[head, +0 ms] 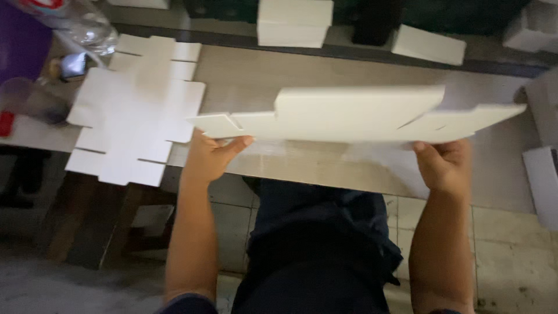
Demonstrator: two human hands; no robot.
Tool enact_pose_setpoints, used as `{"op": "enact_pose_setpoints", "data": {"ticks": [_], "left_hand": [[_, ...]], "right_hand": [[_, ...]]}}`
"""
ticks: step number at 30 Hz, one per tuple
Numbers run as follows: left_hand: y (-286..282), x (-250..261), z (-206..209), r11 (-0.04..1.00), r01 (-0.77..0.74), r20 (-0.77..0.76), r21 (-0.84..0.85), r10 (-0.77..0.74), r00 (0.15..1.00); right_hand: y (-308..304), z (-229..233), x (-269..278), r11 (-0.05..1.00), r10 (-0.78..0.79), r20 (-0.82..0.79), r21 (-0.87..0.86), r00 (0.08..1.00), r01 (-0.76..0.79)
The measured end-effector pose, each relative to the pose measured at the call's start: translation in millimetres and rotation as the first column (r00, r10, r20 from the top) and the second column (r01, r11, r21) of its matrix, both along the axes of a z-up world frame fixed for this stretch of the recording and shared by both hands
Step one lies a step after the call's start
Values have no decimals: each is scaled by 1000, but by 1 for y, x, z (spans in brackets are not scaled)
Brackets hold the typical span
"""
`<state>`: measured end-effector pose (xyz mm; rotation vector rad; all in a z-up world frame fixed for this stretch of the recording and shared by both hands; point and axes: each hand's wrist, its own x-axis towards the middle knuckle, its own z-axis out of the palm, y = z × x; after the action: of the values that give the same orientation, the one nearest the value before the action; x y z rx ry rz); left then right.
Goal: The person folds flat white cardboard pieces into small rectangular boxes by hand. They fold the side flaps, tuck the tabs into slots to secure the shape, and then place the finished boxes into a stack on the right side of the table.
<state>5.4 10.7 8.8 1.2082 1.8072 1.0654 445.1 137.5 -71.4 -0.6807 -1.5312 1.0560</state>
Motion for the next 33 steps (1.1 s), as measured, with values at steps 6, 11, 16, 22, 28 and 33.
{"op": "enact_pose_setpoints", "data": {"ticks": [6, 11, 16, 22, 28, 33], "left_hand": [[2, 1, 3, 953, 121, 20, 279, -132, 991], [28, 19, -37, 990, 62, 147, -127, -43, 988], [36, 32, -63, 981, 40, 0, -190, -41, 999], [32, 34, -60, 981, 19, 56, -192, -8, 998], [35, 40, -35, 981, 45, 111, -190, -24, 993], [31, 40, -26, 986, 70, 275, -154, -25, 961]], "right_hand": [[-4, 10, 10, 991, -122, 155, -43, 980, 130], [11, 29, 2, 909, -39, 407, -364, 913, 201], [4, 61, -29, 925, 15, 514, -333, 858, 184], [-19, 120, -84, 950, 125, 690, -290, 713, 114], [-54, 141, -158, 962, 227, 944, -255, 239, 96], [-55, 98, -187, 988, 136, 990, -137, 20, 67]]}}
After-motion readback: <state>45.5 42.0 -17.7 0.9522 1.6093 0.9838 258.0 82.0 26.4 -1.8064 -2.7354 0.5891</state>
